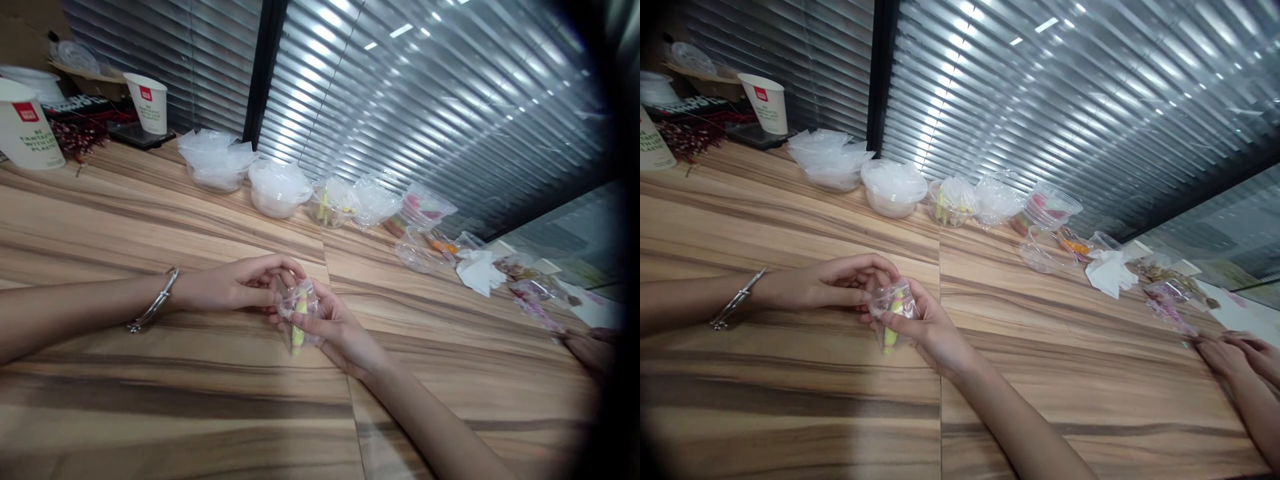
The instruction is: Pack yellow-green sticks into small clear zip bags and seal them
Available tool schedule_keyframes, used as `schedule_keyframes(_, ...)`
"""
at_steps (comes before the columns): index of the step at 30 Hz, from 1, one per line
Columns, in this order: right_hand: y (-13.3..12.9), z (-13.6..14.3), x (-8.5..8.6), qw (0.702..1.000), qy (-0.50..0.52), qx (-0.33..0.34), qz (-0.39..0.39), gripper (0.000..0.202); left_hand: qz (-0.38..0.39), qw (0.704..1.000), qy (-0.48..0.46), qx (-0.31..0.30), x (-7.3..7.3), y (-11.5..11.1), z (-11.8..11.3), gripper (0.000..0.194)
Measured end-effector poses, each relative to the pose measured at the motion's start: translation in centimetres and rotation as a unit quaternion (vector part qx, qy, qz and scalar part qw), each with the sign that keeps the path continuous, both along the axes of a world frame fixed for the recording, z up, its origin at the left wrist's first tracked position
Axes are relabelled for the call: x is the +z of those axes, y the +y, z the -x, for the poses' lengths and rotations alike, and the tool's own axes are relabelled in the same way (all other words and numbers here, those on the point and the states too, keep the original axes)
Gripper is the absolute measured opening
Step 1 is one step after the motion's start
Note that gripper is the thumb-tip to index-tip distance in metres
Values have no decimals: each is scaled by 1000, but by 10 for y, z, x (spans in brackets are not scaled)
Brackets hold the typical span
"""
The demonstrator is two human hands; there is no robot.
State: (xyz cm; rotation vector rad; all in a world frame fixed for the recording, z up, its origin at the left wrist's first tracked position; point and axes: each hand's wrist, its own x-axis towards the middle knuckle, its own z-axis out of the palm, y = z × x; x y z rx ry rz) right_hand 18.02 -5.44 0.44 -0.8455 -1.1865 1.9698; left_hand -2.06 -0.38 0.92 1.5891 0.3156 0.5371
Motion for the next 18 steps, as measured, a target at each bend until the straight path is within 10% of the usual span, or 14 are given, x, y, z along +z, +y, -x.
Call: schedule_keyframes(18,1,0,2,1000,-1,20,-3,43,-91,993,73,3,3,-1,2,45)
